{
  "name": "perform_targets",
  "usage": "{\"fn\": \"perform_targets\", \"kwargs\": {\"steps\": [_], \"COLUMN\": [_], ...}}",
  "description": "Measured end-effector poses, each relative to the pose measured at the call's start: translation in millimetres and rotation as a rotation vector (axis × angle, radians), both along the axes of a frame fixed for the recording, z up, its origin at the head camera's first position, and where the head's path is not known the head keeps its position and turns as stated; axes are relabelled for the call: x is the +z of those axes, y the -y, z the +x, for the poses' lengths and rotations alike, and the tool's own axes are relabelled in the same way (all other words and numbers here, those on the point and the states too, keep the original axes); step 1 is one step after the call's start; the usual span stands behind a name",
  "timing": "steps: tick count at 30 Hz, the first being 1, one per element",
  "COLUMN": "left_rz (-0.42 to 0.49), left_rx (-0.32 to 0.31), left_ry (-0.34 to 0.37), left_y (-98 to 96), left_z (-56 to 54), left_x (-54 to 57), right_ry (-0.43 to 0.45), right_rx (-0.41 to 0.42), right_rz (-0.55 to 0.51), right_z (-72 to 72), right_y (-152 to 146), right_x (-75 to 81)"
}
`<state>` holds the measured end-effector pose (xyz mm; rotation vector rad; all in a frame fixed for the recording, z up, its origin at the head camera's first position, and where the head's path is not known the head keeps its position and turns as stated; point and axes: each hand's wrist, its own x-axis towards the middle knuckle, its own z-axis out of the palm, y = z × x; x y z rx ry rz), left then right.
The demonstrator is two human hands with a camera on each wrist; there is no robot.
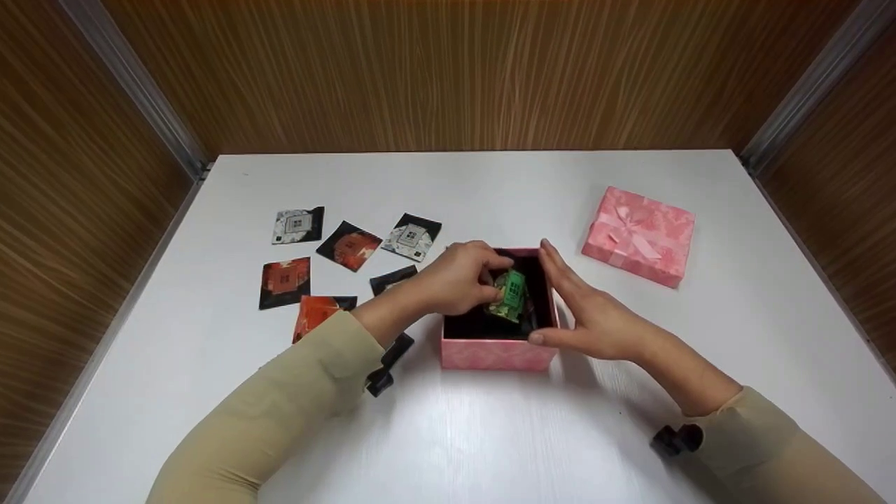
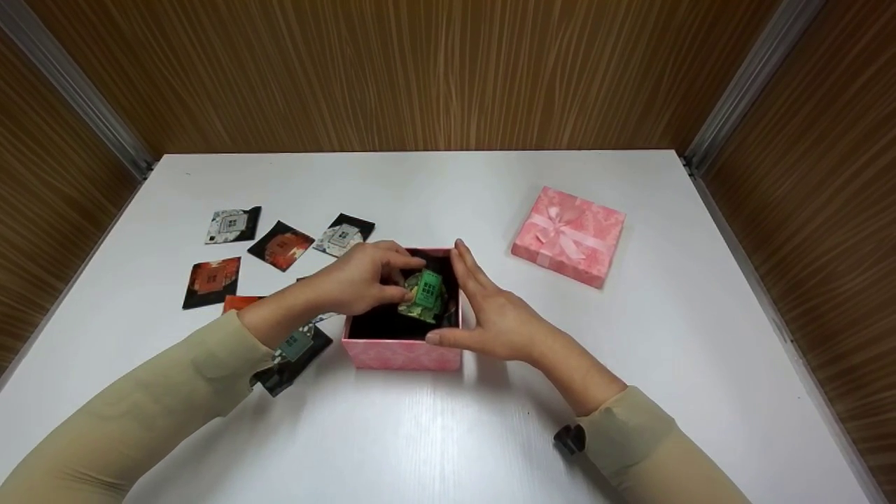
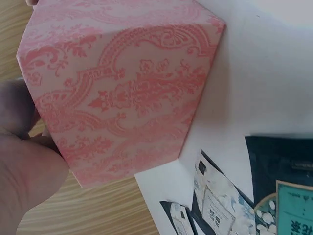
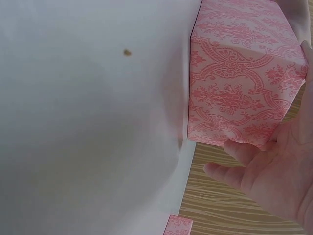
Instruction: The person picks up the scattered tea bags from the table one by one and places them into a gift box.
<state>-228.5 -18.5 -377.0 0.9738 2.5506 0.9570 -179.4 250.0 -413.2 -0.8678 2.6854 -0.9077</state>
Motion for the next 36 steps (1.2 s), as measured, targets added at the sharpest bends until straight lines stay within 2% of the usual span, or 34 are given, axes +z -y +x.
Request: {"fn": "perform_targets", "kwargs": {"steps": [6, 16, 24, 31, 36], "left_rz": [-0.029, -0.131, -0.194, -0.234, -0.259], "left_rx": [0.039, 0.040, 0.015, -0.009, -0.048], "left_ry": [0.040, 0.028, -0.012, 0.011, 0.021], "left_y": [-7.3, -13.9, -17.2, -17.6, -17.4], "left_z": [-1.8, -4.7, -5.5, -6.6, -7.2], "left_x": [2.0, 3.4, 4.0, 4.6, 6.7], "right_ry": [-0.015, -0.012, -0.014, -0.033, -0.029], "right_rx": [0.003, 0.005, 0.007, 0.008, 0.004], "right_rz": [-0.001, 0.001, 0.000, 0.004, 0.003], "right_z": [0.0, 0.3, 0.9, 0.8, 0.9], "right_y": [0.1, 0.0, 0.2, 0.8, 0.9], "right_x": [-0.4, 0.3, 0.0, -0.7, -0.2]}}
